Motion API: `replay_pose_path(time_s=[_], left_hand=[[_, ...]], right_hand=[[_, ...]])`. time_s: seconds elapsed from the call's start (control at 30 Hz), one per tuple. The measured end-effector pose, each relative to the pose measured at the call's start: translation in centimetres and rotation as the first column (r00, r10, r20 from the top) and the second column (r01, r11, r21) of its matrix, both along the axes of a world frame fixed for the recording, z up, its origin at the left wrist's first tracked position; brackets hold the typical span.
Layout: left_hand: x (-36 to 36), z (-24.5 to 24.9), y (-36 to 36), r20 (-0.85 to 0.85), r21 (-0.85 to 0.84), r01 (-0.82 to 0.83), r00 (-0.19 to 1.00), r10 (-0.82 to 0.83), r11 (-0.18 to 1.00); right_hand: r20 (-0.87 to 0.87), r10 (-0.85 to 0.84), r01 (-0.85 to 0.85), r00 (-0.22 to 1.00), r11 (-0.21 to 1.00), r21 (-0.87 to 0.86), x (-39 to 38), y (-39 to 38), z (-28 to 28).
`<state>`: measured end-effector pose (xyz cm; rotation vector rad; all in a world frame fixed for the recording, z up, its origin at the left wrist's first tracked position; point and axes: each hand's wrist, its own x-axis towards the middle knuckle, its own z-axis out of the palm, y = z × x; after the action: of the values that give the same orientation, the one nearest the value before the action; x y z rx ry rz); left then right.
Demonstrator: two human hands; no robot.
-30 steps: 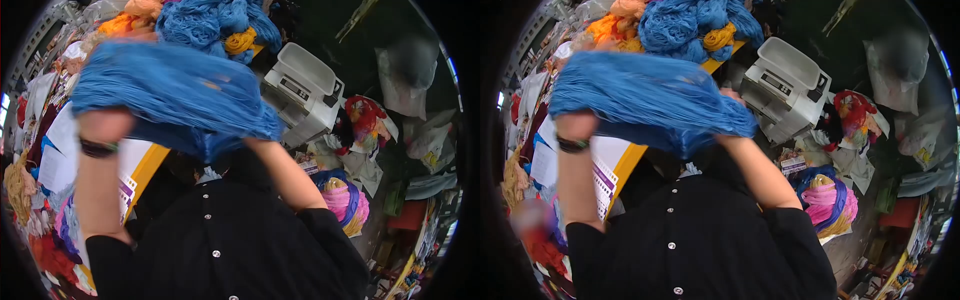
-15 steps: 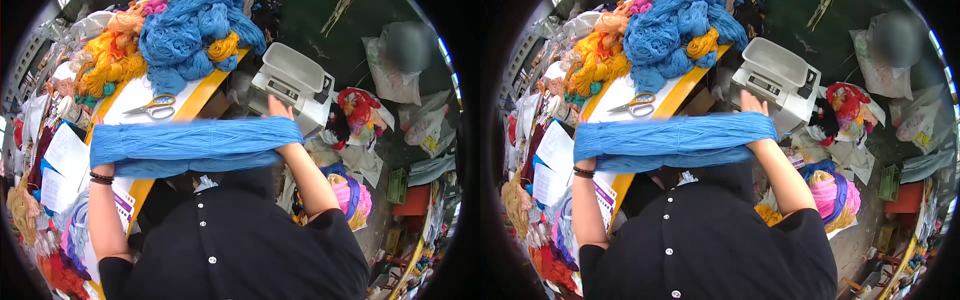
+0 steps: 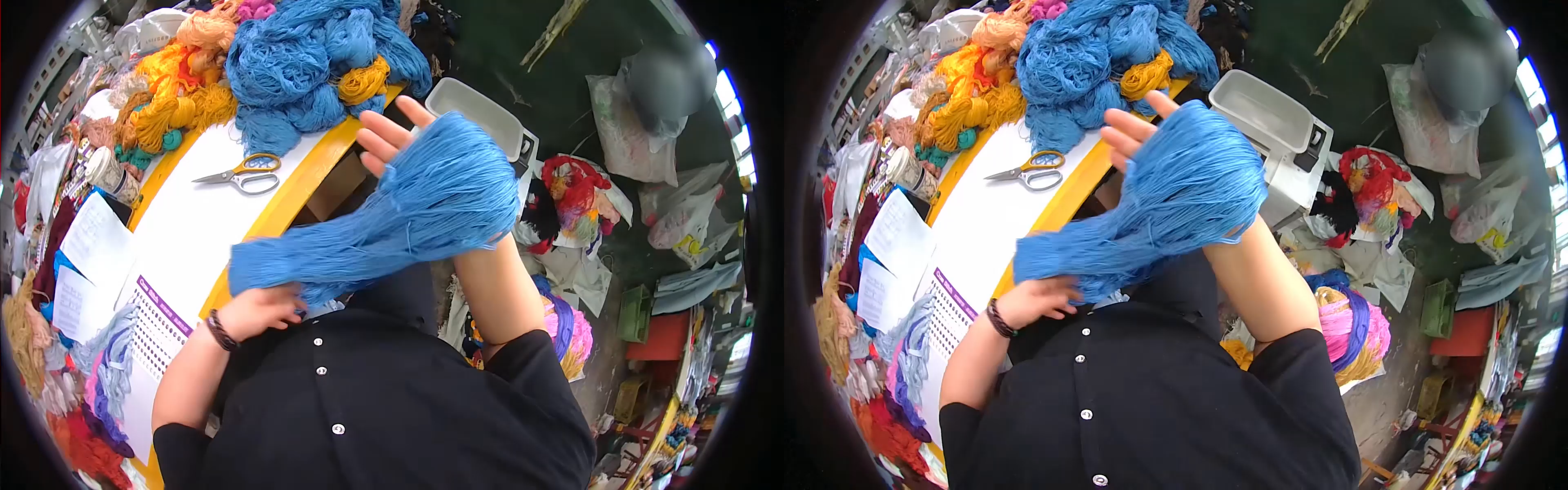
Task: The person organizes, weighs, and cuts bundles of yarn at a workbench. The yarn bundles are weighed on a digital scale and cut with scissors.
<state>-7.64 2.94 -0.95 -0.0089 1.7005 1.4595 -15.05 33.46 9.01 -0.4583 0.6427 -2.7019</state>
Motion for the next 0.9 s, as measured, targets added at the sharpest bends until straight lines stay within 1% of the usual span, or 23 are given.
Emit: replay_pose_path(time_s=[0.03,0.1,0.13,0.17,0.2,0.23,0.3,0.37,0.4,0.43,0.47,0.5,0.57,0.6,0.63,0.67,0.7,0.73,0.77,0.8,0.83,0.87,0.9], left_hand=[[0.2,-2.1,0.1,-0.215,0.050,0.199,0.959,-0.184,0.979],[-0.3,-1.6,1.6,-0.524,0.008,0.157,0.842,-0.130,0.988],[-1.0,0.5,2.4,-0.437,-0.006,0.034,0.899,-0.033,0.999],[-1.6,1.5,2.9,-0.678,0.007,-0.042,0.734,0.036,0.999],[-1.9,1.8,3.5,-0.626,0.216,-0.174,0.730,0.273,0.961],[-2.6,2.6,3.6,-0.597,0.395,-0.137,0.713,0.367,0.909],[-3.8,3.6,4.4,-0.552,0.641,0.091,0.744,0.375,0.762],[-4.3,4.4,4.5,-0.576,0.565,0.188,0.787,0.220,0.804],[-4.8,4.4,4.6,-0.616,0.502,0.246,0.774,0.144,0.829],[-5.0,4.1,5.3,-0.548,0.518,0.301,0.835,0.040,0.801],[-5.2,4.1,6.0,-0.477,0.535,0.354,0.876,-0.071,0.767],[-4.9,4.4,5.7,-0.237,0.597,0.298,0.953,-0.191,0.745],[-4.3,5.1,4.8,-0.127,0.630,0.235,0.971,-0.201,0.740],[-4.5,3.6,4.4,-0.170,0.643,0.268,0.963,-0.207,0.718],[-4.2,3.3,3.7,-0.131,0.668,0.216,0.976,-0.173,0.712],[-3.7,3.0,3.0,-0.091,0.689,0.159,0.987,-0.133,0.707],[-3.3,2.8,2.1,-0.074,0.698,0.140,0.990,-0.123,0.702],[-2.8,2.8,1.4,0.008,0.707,0.050,0.997,-0.078,0.706],[-2.3,2.7,0.9,0.086,0.709,-0.038,0.996,-0.034,0.704],[-2.0,2.4,0.5,0.143,0.701,-0.113,0.990,0.016,0.704],[-2.0,1.6,0.3,0.193,0.711,-0.166,0.980,0.038,0.684],[-1.8,0.7,0.1,0.247,0.715,-0.221,0.967,0.056,0.663],[-1.7,-0.2,-0.1,0.247,0.716,-0.250,0.964,0.099,0.652]], right_hand=[[0.011,0.014,-0.014,1.000,1.000,-0.003,0.3,-1.3,0.8],[0.047,0.112,-0.111,0.993,0.994,-0.019,0.3,-3.2,1.2],[0.090,0.176,-0.172,0.980,0.984,-0.052,0.5,-4.0,1.5],[0.148,0.224,-0.218,0.963,0.974,-0.057,0.8,-4.9,1.9],[0.153,0.245,-0.249,0.957,0.968,0.005,1.1,-5.7,1.9],[0.156,0.264,-0.277,0.952,0.958,0.068,1.3,-6.4,2.0],[0.181,0.366,-0.369,0.913,0.929,-0.016,1.6,-7.8,2.0],[0.174,0.470,-0.449,0.865,0.881,-0.149,1.3,-8.6,1.5],[0.157,0.441,-0.437,0.884,0.898,-0.058,0.9,-9.0,1.6],[0.136,0.410,-0.418,0.902,0.908,0.034,0.4,-9.5,1.8],[0.135,0.419,-0.425,0.898,0.905,0.022,-0.2,-9.7,1.6],[0.135,0.414,-0.421,0.900,0.907,0.023,-1.2,-9.8,0.7],[0.088,0.402,-0.409,0.911,0.907,0.095,-4.0,-9.3,-2.4],[0.028,0.433,-0.430,0.901,0.880,0.201,-5.4,-8.6,-4.3],[-0.027,0.471,-0.442,0.881,0.844,0.305,-7.1,-7.8,-6.6],[-0.120,0.481,-0.246,0.869,0.628,0.738,-7.2,-7.7,-6.9],[-0.172,0.586,0.016,0.792,0.262,0.965,-7.2,-7.6,-7.2],[0.202,0.597,-0.057,0.777,-0.252,0.966,-7.3,-7.1,-10.3],[0.576,0.511,-0.059,0.638,-0.713,0.698,-7.5,-6.6,-13.3],[0.566,0.522,0.055,0.638,-0.764,0.642,-7.0,-7.2,-11.7],[0.417,0.620,0.232,0.665,-0.702,0.673,-7.5,-8.5,-10.6],[-0.145,0.804,0.671,0.577,-0.365,0.646,-8.1,-9.2,-11.5],[-0.310,0.652,0.627,0.692,-0.330,0.706,-9.0,-10.5,-12.4]])
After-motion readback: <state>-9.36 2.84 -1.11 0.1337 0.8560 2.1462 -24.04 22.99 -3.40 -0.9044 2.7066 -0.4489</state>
